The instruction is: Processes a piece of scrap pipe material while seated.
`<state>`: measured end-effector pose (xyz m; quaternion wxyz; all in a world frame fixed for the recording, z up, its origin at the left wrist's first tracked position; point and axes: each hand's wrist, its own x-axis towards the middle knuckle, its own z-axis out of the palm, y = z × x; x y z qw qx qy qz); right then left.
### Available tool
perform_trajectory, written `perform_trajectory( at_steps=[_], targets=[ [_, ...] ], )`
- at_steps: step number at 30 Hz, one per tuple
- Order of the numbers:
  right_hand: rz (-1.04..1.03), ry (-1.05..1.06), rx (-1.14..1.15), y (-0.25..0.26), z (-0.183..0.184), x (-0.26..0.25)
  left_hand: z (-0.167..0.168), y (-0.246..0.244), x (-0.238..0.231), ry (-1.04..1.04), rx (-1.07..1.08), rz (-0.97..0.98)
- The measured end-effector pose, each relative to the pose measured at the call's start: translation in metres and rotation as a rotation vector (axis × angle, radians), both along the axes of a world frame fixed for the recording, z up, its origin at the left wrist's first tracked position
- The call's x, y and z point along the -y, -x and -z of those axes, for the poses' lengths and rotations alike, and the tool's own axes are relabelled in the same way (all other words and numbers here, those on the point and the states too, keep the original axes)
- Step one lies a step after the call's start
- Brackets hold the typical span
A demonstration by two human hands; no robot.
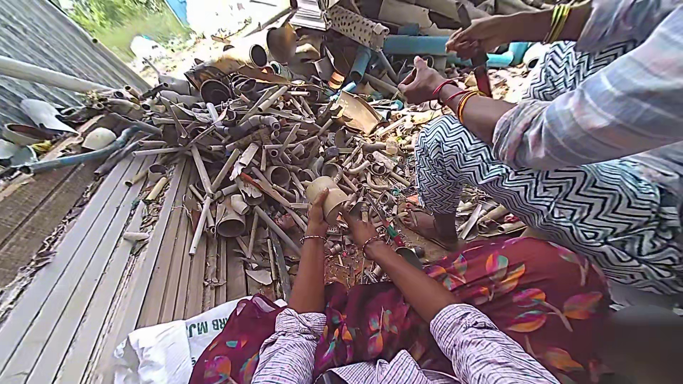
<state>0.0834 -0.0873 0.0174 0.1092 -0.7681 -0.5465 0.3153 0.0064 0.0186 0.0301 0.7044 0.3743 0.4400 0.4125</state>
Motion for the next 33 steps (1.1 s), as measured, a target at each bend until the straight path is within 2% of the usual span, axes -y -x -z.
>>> perform_trajectory(
  at_steps=[3, 8, 12, 16, 21, 24, 26, 30, 33],
  targets=[
    [-0.135, 0.021, -0.035, 0.012, -0.012, 0.004, 0.000, -0.001, -0.005, 0.012, 0.012, -0.014],
    [0.000, -0.002, -0.002, -0.007, 0.001, 0.002, -0.012, 0.000, 0.005, -0.007, -0.166, -0.018],
    [-0.177, 0.032, -0.101, 0.009, -0.013, 0.007, 0.000, -0.001, -0.004, 0.008, -0.119, -0.014],
    [-0.023, 0.036, -0.035, -0.005, -0.001, 0.004, -0.009, 0.005, 0.002, -0.007, -0.183, 0.020],
    [-0.175, -0.031, -0.177, 0.000, 0.000, 0.003, -0.001, -0.002, -0.001, -0.002, -0.170, 0.032],
    [-0.053, -0.035, -0.155, -0.009, 0.013, -0.003, -0.003, 0.001, 0.002, 0.004, -0.208, 0.035],
    [-0.020, -0.003, -0.157, -0.013, 0.008, 0.000, -0.002, -0.001, 0.005, -0.011, -0.250, 0.045],
    [-0.086, -0.041, -0.379, -0.009, 0.008, 0.002, 0.000, -0.003, 0.005, -0.011, -0.215, 0.029],
    [-0.001, -0.008, -0.278, -0.016, 0.006, -0.001, -0.003, 0.004, 0.003, 0.005, -0.195, 0.060]
  ],
)
